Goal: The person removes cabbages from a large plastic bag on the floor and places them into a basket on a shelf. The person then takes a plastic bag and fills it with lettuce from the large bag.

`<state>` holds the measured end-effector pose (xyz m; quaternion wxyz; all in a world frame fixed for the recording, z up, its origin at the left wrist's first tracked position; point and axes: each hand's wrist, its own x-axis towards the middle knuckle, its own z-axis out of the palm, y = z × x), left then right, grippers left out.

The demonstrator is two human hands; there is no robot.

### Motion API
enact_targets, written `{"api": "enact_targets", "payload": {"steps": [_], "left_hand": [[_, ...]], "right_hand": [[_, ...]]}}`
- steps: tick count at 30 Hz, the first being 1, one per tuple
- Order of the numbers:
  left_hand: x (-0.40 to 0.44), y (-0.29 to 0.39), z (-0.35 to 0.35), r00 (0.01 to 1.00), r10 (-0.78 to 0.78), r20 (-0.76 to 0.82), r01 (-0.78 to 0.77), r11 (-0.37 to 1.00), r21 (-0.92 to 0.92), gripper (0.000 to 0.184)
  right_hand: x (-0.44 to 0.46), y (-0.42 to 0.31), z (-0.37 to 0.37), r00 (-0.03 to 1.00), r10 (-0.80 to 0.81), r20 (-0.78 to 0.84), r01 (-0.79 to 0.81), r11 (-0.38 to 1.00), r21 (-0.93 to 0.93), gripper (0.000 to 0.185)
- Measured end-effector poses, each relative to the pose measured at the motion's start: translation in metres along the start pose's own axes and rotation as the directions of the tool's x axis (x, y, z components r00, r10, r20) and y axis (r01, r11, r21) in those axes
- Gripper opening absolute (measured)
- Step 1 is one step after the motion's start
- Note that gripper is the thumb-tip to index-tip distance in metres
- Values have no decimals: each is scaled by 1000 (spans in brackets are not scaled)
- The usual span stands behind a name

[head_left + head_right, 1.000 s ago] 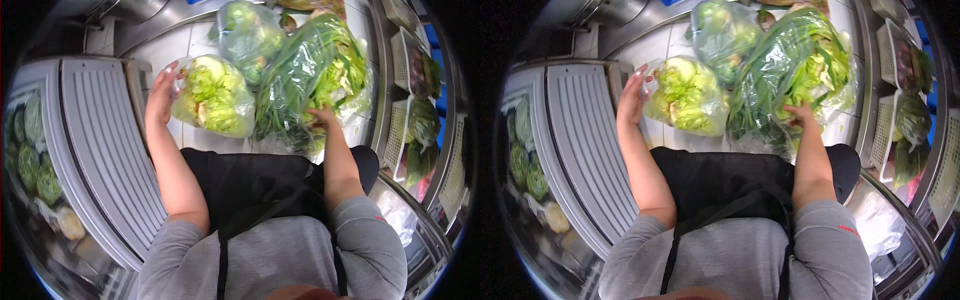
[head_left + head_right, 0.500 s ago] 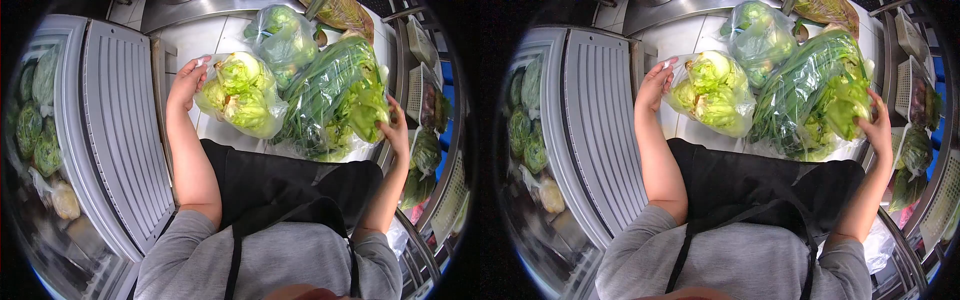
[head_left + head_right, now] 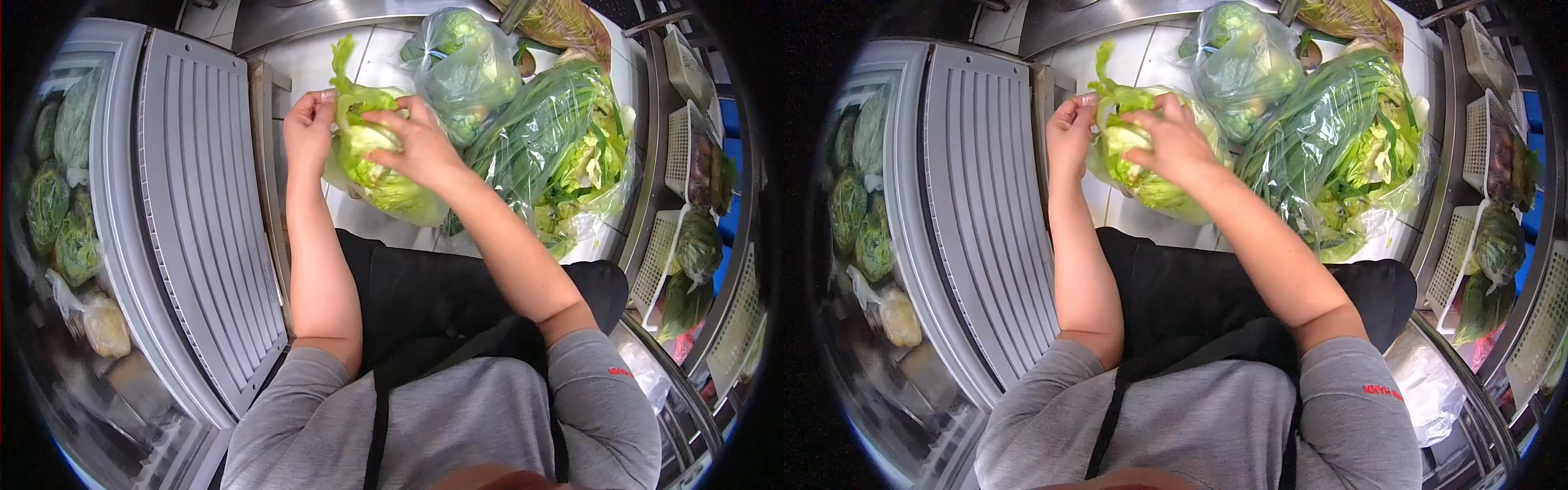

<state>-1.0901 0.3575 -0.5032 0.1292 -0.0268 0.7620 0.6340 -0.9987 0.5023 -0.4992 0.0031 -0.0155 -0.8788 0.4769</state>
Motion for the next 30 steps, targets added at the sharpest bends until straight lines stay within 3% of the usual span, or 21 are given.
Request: {"api": "enact_targets", "payload": {"steps": [2, 4, 6, 7, 8, 9, 10, 12, 13, 14, 15, 17, 18, 19, 20, 21, 23, 25, 26, 27, 30], "left_hand": [[-4, -2, 7, 987, 147, 58, -153, 983, 105, 14], [-8, -3, 13, 975, 182, 125, -195, 975, 103, 13], [-6, -8, 9, 949, 239, 208, -285, 931, 230, 13], [-7, -2, 6, 961, 200, 194, -253, 916, 311, 15], [-6, -6, 4, 967, 177, 182, -220, 941, 256, 19], [-3, -10, 1, 968, 170, 182, -223, 916, 333, 21], [2, -13, -1, 969, 169, 179, -229, 884, 408, 23], [0, -8, 1, 953, 234, 192, -302, 784, 542, 25], [-6, -2, 3, 989, 86, 123, -136, 855, 500, 25], [-10, 1, 5, 986, 89, 140, -147, 855, 498, 25], [-11, 3, 6, 986, 90, 137, -146, 865, 480, 26], [-15, 8, 11, 983, 114, 145, -169, 867, 468, 29], [-16, 5, 10, 983, 113, 146, -169, 868, 467, 29], [-15, -1, 8, 981, 132, 140, -181, 876, 446, 30], [-11, -3, 8, 979, 158, 132, -199, 884, 423, 31], [-11, -3, 9, 978, 158, 136, -202, 882, 425, 31], [-11, -2, 9, 989, 91, 114, -136, 850, 508, 32], [-11, 0, 12, 987, 102, 125, -151, 855, 496, 32], [-11, 1, 13, 985, 108, 134, -160, 863, 480, 33], [-11, 1, 14, 988, 85, 127, -132, 894, 428, 33], [-9, 0, 15, 987, 91, 135, -145, 870, 472, 33]], "right_hand": [[-3, -6, 8, 998, -27, -60, 22, 996, -91, 49], [1, -2, 19, 992, 30, -121, -42, 994, -100, 48], [12, -4, 36, 978, 57, -199, -65, 997, -35, 47], [18, -5, 46, 961, 73, -265, -72, 997, 14, 46], [25, -11, 55, 945, 149, -290, -130, 988, 83, 45], [35, -4, 73, 928, 171, -332, -166, 985, 44, 46], [39, -8, 73, 924, 264, -277, -233, 962, 143, 46], [38, -8, 61, 948, 292, -128, -282, 955, 87, 44], [36, 0, 45, 941, 305, -143, -295, 951, 90, 44], [33, 10, 13, 981, 162, 103, -180, 963, 201, 46], [29, 23, -20, 946, -28, 322, -85, 940, 331, 47], [4, 68, -84, 961, 195, 194, -239, 942, 237, 34], [-17, 86, -121, 923, 364, 120, -378, 811, 447, 31], [-40, 115, -157, 875, 484, -16, -415, 766, 490, 29], [-64, 154, -177, 745, 647, -161, -480, 688, 545, 31], [-89, 202, -193, 633, 753, -180, -488, 569, 662, 27], [-134, 274, -194, 457, 883, -105, -236, 234, 943, 18], [-173, 334, -163, 311, 950, 30, -453, 120, 884, 25], [-178, 336, -138, 112, 988, -103, -581, 150, 800, 34], [-176, 320, -124, 76, 987, -140, -543, 159, 824, 37], [-168, 330, -108, 132, 986, -98, -621, 160, 767, 38]]}}
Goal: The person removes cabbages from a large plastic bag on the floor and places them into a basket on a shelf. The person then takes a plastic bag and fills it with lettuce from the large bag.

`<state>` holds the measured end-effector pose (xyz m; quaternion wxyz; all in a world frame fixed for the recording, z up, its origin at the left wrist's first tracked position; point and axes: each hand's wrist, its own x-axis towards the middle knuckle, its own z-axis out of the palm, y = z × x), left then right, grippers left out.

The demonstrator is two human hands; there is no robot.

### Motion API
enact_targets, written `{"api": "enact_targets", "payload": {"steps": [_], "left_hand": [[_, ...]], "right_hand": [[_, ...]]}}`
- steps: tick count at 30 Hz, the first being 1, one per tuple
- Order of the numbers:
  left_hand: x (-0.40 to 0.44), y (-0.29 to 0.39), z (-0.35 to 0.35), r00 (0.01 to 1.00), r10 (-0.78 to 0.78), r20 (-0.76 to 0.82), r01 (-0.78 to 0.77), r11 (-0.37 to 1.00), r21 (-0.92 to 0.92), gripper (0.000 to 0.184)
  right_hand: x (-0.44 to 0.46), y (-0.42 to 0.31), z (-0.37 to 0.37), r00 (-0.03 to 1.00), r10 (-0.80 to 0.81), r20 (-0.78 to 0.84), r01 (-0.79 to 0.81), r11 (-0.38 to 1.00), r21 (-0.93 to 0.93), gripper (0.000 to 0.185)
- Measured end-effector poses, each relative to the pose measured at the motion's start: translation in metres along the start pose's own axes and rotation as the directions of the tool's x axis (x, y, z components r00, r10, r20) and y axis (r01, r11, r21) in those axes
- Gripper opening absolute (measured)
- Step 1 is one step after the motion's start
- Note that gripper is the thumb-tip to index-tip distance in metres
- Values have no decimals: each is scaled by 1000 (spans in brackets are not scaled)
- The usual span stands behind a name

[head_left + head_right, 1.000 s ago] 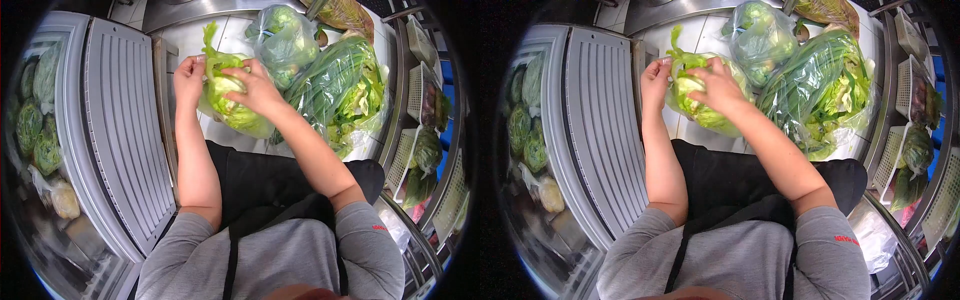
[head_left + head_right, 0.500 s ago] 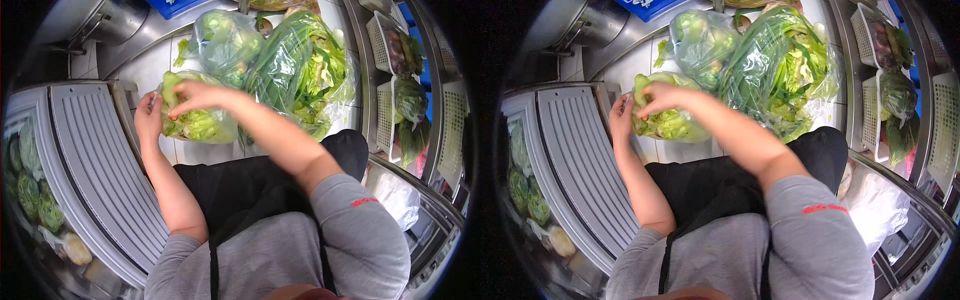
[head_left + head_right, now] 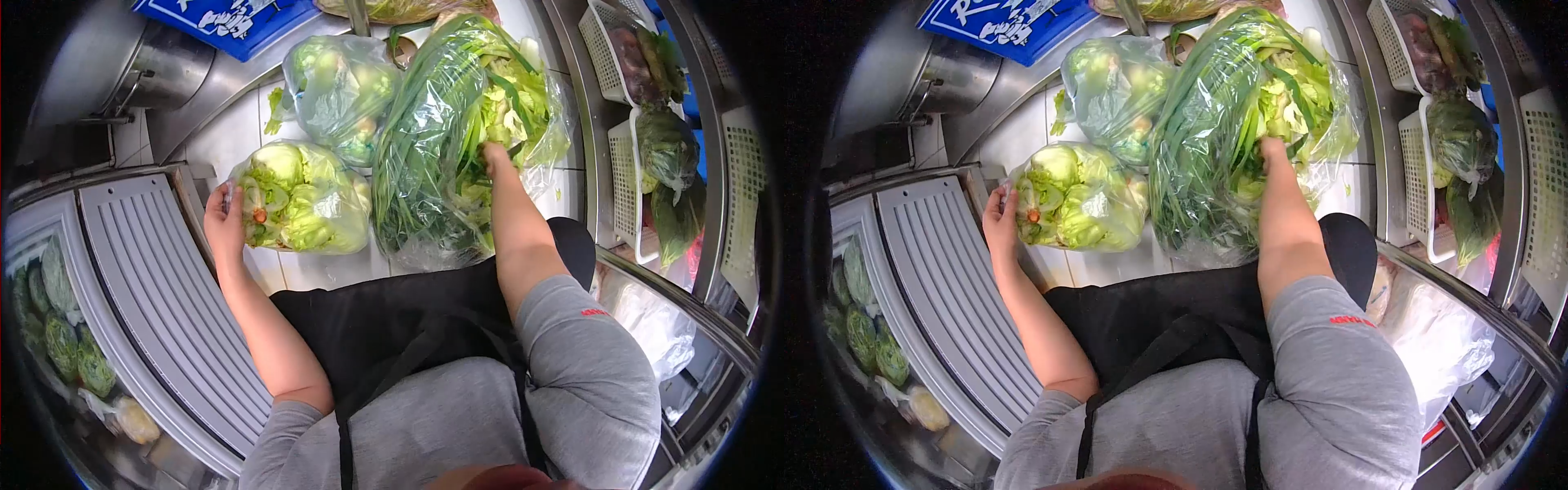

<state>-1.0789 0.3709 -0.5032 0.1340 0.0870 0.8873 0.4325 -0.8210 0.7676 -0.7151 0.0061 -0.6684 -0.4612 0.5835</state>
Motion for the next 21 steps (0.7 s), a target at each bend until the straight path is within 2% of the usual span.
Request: {"api": "enact_targets", "payload": {"steps": [1, 3, 4, 6, 7, 8, 9, 11, 12, 14, 18, 19, 20, 21], "left_hand": [[0, 0, 0, 1000, -2, 4, 2, 1000, 5, 32], [-2, -2, 2, 1000, 11, 8, -10, 999, -37, 31], [-2, -3, 2, 1000, 19, 10, -18, 996, -83, 30], [-4, 3, 2, 1000, 0, 23, 1, 998, -61, 29], [-6, 5, 2, 999, -18, 32, 19, 999, -43, 28], [-6, 5, 4, 999, -21, 30, 22, 999, -40, 28], [-6, 5, 5, 1000, -12, 9, 12, 1000, -21, 28], [-7, 5, 4, 1000, -6, -14, 6, 1000, 3, 27], [-7, 5, 4, 1000, -4, 4, 4, 1000, -10, 27], [-7, 7, 5, 1000, -2, 19, 3, 1000, -22, 28], [-12, 9, 3, 999, -30, 18, 31, 998, -60, 29], [-12, 8, 3, 1000, -23, 13, 24, 995, -101, 30], [-10, 3, 2, 999, -30, -11, 29, 998, -61, 32], [-12, 0, -4, 999, -37, -27, 36, 998, -59, 32]], "right_hand": [[3, -1, 1, 1000, 8, 19, -8, 1000, -24, 38], [19, 4, 1, 997, 49, 63, -62, 971, 231, 38], [26, 7, -1, 997, 52, 65, -66, 970, 234, 38], [21, 2, -9, 971, 3, 241, -92, 930, 357, 41], [21, -5, -4, 977, 44, 208, -93, 968, 234, 49], [27, -10, 1, 976, 46, 212, -96, 968, 232, 49], [32, -14, 7, 974, 87, 207, -108, 990, 89, 51], [34, -19, 7, 933, 162, 321, -166, 986, -16, 53], [46, -8, 8, 932, 168, 321, -172, 985, -18, 53], [62, 4, 15, 973, 18, 230, -11, 1000, -30, 52], [57, -3, 11, 955, 52, 292, -46, 999, -29, 55], [42, -10, 10, 975, 43, 219, -36, 999, -34, 58], [15, -20, 13, 988, 32, 148, -26, 999, -43, 62], [13, -22, 21, 986, 29, 162, -21, 998, -53, 62]]}}
